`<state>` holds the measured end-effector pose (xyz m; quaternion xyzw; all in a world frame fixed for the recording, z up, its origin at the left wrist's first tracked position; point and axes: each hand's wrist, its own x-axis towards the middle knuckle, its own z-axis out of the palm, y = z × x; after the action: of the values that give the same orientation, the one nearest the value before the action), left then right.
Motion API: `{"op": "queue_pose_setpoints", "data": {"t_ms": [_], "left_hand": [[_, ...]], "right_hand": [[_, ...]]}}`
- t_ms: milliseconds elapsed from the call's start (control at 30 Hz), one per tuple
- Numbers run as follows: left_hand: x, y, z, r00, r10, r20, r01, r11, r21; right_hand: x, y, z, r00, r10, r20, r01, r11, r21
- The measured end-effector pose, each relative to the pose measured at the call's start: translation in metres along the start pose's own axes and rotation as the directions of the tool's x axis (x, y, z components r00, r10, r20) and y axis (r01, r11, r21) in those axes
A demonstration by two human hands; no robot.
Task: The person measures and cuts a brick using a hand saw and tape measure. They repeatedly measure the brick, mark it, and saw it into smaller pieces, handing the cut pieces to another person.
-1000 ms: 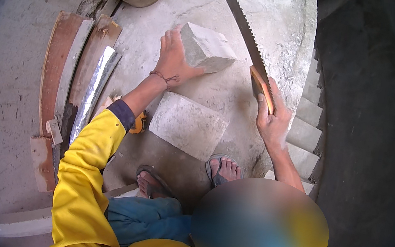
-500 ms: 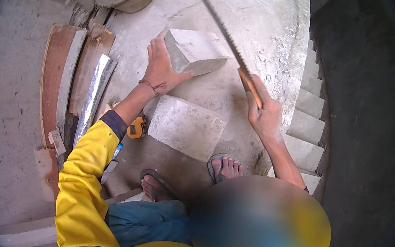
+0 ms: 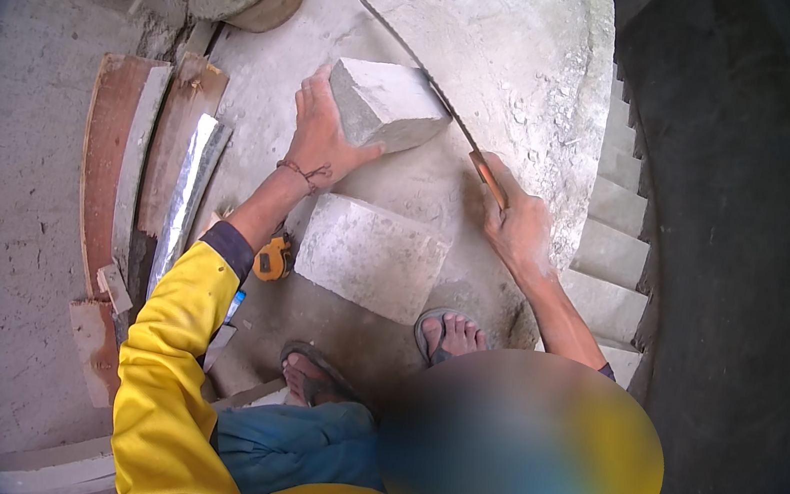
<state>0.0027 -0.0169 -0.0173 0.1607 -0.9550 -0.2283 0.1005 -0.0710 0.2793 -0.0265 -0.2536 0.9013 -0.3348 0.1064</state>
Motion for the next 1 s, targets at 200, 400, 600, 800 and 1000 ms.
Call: {"op": "queue_pose_setpoints", "data": {"t_ms": [200,400,600,800,1000], "left_hand": [[0.005,0.008,-0.002,1.000,-0.013,0.000,0.013,0.999,-0.030],[0.003,0.006,-0.002,1.000,-0.004,-0.014,0.003,0.999,-0.032],[0.007,0.011,-0.004,0.999,-0.038,-0.010,0.037,0.999,-0.034],[0.011,0.013,-0.006,0.999,-0.035,0.004,0.035,0.999,-0.032],[0.014,0.015,-0.003,1.000,-0.025,-0.016,0.025,1.000,0.014]], "right_hand": [[-0.010,0.002,0.003,0.968,-0.050,-0.245,0.107,0.969,0.225],[-0.003,0.003,0.000,1.000,0.004,-0.018,-0.004,1.000,0.006],[-0.011,0.001,0.003,0.966,-0.116,-0.232,0.145,0.983,0.112],[-0.002,0.001,0.004,0.999,0.038,0.005,-0.037,0.991,-0.127],[-0.012,-0.005,0.004,0.935,-0.167,-0.314,0.196,0.979,0.062]]}}
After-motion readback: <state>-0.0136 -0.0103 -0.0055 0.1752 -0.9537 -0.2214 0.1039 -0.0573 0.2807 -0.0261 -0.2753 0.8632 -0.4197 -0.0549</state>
